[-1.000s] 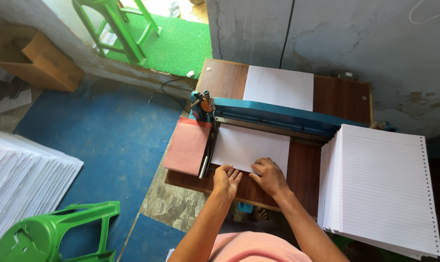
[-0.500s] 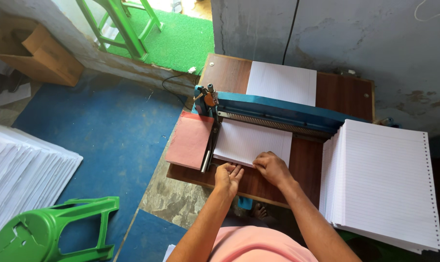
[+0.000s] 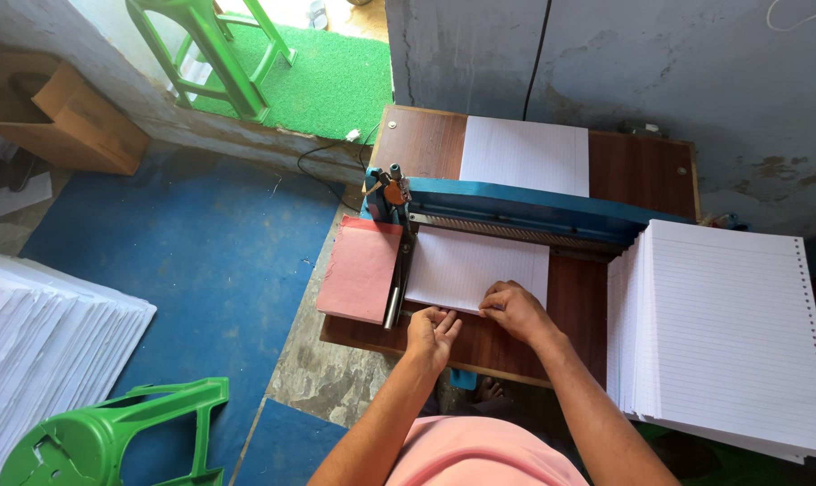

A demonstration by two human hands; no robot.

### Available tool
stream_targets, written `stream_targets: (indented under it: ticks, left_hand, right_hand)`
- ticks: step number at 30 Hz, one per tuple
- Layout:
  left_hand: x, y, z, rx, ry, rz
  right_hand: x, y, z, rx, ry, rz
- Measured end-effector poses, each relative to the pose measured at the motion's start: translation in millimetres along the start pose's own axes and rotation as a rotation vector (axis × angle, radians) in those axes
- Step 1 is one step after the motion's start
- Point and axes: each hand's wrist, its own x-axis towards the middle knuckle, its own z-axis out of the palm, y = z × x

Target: The person operates a manual binding machine to stitch a stack of lined paper with a cover. They repeatedly place sheets into the machine, pull the binding arm to stitch the spine, and stack the finished notebooks.

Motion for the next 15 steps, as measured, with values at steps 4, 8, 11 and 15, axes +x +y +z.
stream_targets:
  ticks: [4,8,11,15]
  left_hand:
    - [1,5,1,0.009,0.028,-0.015]
    - [1,6,-1,0.008,0.074,-0.019]
    - [2,6,-3,0.021,0.045,-0.006]
    - [4,6,-1,0.134,0.092,-0.004]
  right_hand:
    - [5,-3,-3,0.02,-0.045,0.024]
    - [8,-1,-4,0.041,-0.076,0.05]
    - [7,4,0,0.027,-0.018,-0.036]
    - [4,8,10,-0.027,0.114,-0.095]
